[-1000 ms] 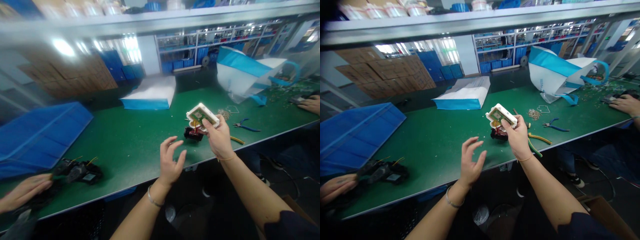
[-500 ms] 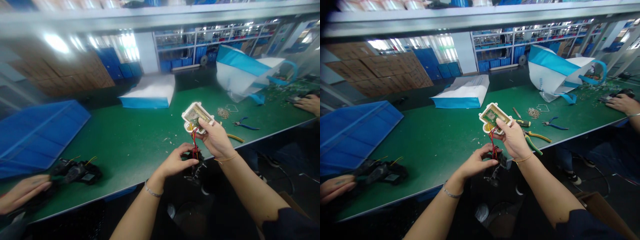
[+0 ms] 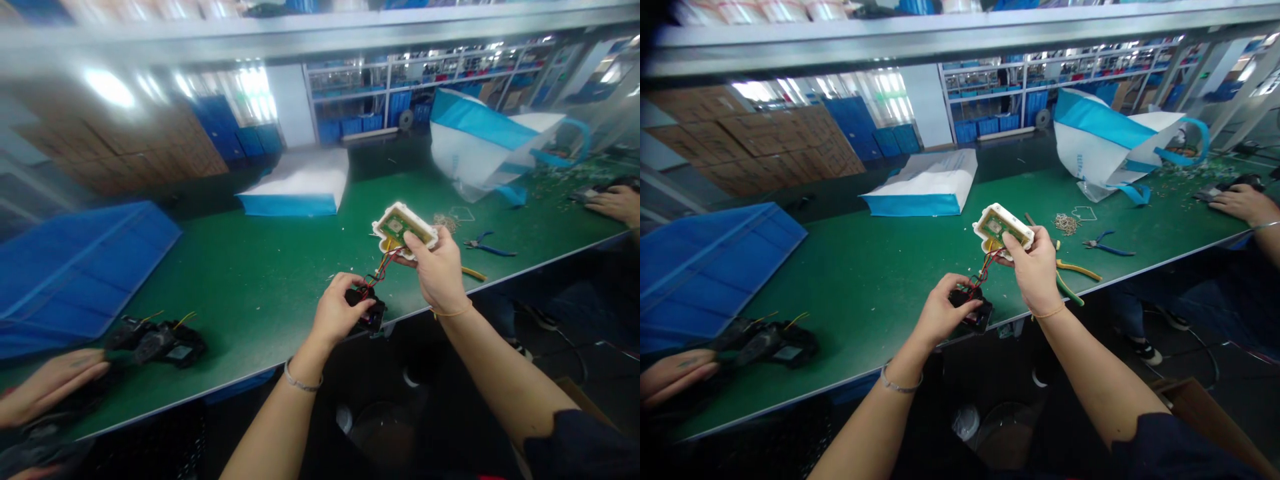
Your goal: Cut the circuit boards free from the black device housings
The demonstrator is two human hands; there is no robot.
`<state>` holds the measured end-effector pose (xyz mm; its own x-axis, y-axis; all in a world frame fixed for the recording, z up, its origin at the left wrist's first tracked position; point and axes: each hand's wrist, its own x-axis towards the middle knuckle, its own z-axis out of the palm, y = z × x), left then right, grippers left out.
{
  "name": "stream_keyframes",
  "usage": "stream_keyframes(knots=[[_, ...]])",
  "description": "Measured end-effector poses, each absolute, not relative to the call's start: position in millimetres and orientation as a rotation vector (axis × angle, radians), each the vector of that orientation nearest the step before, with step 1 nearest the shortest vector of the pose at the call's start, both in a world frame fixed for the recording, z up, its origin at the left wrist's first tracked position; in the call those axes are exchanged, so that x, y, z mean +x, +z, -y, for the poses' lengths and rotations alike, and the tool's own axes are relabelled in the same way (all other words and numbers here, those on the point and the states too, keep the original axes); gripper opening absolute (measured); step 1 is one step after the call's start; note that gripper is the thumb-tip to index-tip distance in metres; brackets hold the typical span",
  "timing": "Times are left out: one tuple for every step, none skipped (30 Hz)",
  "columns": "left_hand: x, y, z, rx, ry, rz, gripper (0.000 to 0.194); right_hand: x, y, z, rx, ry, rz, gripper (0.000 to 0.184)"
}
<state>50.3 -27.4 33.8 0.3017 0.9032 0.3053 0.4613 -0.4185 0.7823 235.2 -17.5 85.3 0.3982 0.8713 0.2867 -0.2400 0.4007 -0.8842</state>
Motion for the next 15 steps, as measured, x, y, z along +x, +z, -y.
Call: stream_keyframes(knots=[[51.9,34.6,30.2,1.992,0.995,-1.277,0.047,235.0,84.9,17.4,-0.871,0.813,0.888,0.041],[53.1,35.8,32.9,1.980,0.970,-1.333,0.060,234.8,84.6,17.2,-0.871,0.797,0.901,0.040],[53.9,37.3,35.2,1.971,0.945,-1.362,0.069,234.9,84.3,17.1,-0.870,0.780,0.915,0.040],[54.2,38.7,36.9,1.967,0.925,-1.358,0.073,235.1,84.1,16.9,-0.867,0.764,0.926,0.040],[54.0,39.9,37.8,1.966,0.911,-1.318,0.071,235.5,84.0,16.9,-0.864,0.749,0.934,0.039],[53.4,40.7,37.9,1.961,0.905,-1.249,0.064,235.9,84.1,17.0,-0.861,0.735,0.939,0.039],[52.7,41.1,37.2,1.947,0.907,-1.173,0.054,236.3,84.5,17.6,-0.859,0.721,0.940,0.038],[51.9,40.8,36.1,1.922,0.921,-1.111,0.045,236.5,85.1,18.4,-0.859,0.715,0.942,0.038],[51.3,40.1,34.8,1.892,0.946,-1.070,0.038,236.6,85.9,19.7,-0.861,0.719,0.947,0.037],[50.8,39.1,33.6,1.862,0.980,-1.054,0.034,236.7,87.0,21.0,-0.862,0.727,0.952,0.036],[50.5,38.1,32.8,1.836,1.026,-1.055,0.031,236.7,88.0,22.3,-0.862,0.739,0.956,0.035],[50.3,37.2,32.4,1.815,1.080,-1.061,0.028,237.1,89.0,23.1,-0.861,0.749,0.957,0.034],[50.0,36.8,32.6,1.795,1.141,-1.059,0.025,237.8,89.6,23.3,-0.860,0.757,0.952,0.034],[49.7,36.9,33.4,1.773,1.201,-1.041,0.023,239.0,89.8,22.6,-0.860,0.759,0.939,0.034],[49.1,37.5,34.6,1.754,1.258,-1.013,0.022,240.6,89.5,21.1,-0.863,0.753,0.918,0.034]])
